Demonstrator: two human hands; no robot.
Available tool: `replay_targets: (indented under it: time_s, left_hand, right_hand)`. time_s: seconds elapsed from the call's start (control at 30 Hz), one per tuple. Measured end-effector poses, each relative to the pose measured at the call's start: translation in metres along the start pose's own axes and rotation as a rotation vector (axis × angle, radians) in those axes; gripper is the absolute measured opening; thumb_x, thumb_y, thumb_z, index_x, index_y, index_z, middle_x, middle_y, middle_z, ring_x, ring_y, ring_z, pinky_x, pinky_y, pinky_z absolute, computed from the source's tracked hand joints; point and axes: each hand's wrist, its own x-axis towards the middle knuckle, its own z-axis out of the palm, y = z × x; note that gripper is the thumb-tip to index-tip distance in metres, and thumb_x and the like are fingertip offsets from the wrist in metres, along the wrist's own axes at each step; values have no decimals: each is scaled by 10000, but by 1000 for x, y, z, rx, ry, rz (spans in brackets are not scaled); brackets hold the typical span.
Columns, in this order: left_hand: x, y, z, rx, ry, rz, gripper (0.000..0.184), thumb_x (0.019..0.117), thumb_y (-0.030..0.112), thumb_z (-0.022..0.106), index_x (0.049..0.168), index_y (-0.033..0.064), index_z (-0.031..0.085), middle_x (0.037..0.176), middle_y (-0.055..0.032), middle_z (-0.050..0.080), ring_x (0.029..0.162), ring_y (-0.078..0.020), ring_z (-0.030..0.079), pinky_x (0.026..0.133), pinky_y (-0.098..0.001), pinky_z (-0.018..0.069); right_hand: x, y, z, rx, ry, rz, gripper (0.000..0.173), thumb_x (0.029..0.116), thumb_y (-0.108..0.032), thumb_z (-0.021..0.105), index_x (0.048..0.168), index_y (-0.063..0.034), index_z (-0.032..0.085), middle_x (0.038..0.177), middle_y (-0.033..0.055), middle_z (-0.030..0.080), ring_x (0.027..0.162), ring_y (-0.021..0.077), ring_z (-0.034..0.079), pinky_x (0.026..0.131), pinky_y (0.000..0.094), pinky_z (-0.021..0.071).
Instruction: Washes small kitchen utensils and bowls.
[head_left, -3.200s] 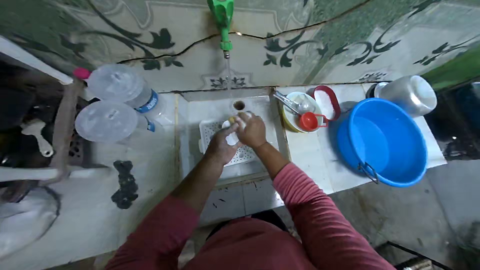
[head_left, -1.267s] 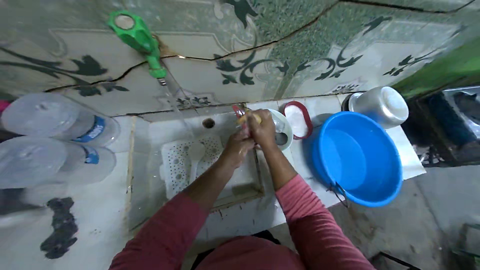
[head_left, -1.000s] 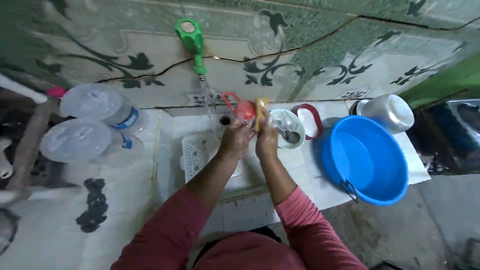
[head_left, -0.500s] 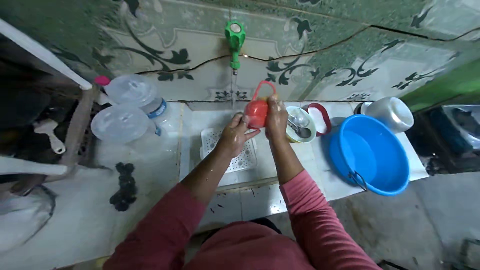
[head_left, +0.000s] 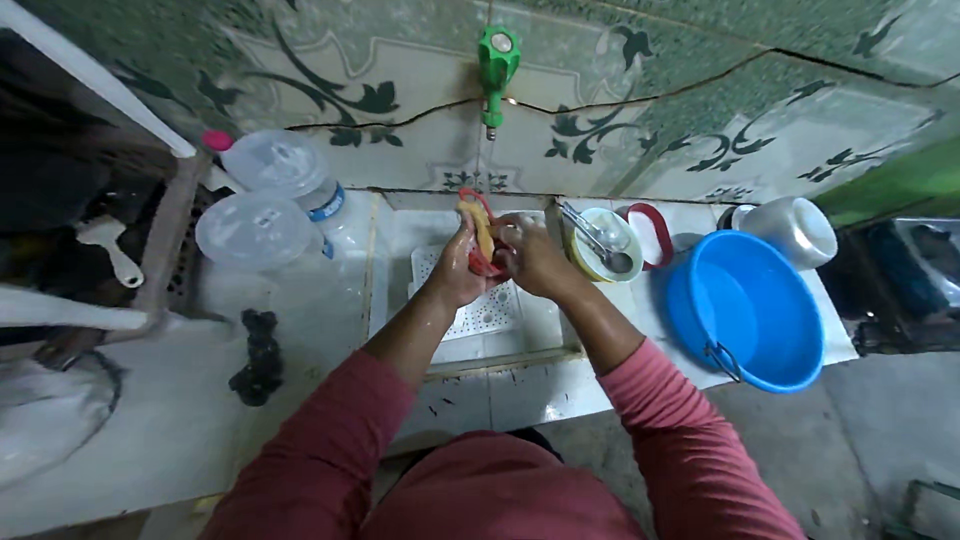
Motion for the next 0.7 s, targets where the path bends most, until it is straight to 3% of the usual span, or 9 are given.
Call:
replay_targets:
  time_s: [0.07,0.13,0.2,0.27,0.33,0.43,0.5,0.6,0.7]
  left_hand:
    - [2,1,0,-4,1,-59,733,982,771,184,1276,225,574,1090,-35,678,1011,-196,667,834,-431,583]
    - [6,2,6,61,26,-104,693,974,779,183,1116,243,598,924,8,669,853,-139,667,708,-361,579]
    - [10,1,10,93,49,-154,687,981,769,208,1120,224,603,930,-12,664,845,-153,660,701,-370,567]
    - [11,3,12,189,62,-119,636,1024,697,270,1266,205,591,1070,-42,674,959,-183,668,790,-406,577]
    - [14,4,8,368,21,-15,599,1068,597,321,1461,174,478,1243,-94,640,1086,-215,646,890,-449,562]
    - [23,0,-2,485,27,115,491,1099,461,363,1419,108,485,1129,-77,639,981,-149,638,847,-373,556]
    - [24,-4,-4,397,40,62,564,1095,542,263,1333,118,548,1042,-37,651,913,-121,640,803,-340,559]
    - [22,-8,11,248,30,20,686,1049,661,148,1216,156,582,936,-1,662,828,-113,656,720,-328,575]
    - [25,-11,10,418,31,158,617,1082,563,266,1447,112,475,1215,-78,625,1054,-156,626,877,-392,557]
  right_hand:
    - [-2,6,5,-150,-1,-119,248,952,-72,661,1183,-36,745,1261,215,657,1187,392,627,998,557,526]
    - [-2,11,10,-258,55,-226,116,913,-42,668,970,-28,768,1064,199,697,1039,397,659,865,560,559]
    - [-1,18,16,-369,215,-315,69,866,-52,702,857,-55,770,977,158,729,964,385,672,790,537,560]
    - [1,27,20,-480,346,-285,94,891,-93,703,903,-82,795,1024,135,757,976,373,689,789,526,550]
    - [-2,30,26,-513,339,-168,112,903,-96,695,965,-74,786,1021,148,740,954,375,687,779,546,543]
    - [-13,16,23,-254,16,66,179,915,-39,675,1074,-11,752,1105,214,714,1061,402,676,909,612,533]
    - [-13,11,19,35,-49,165,162,916,0,661,1054,55,726,1093,234,704,1030,380,681,916,597,533]
    - [-8,4,24,72,276,272,153,919,-67,666,999,30,752,1019,200,733,961,347,707,848,578,555]
    - [-1,19,34,-287,488,180,107,842,-104,738,899,-17,765,911,188,713,868,376,710,708,572,569]
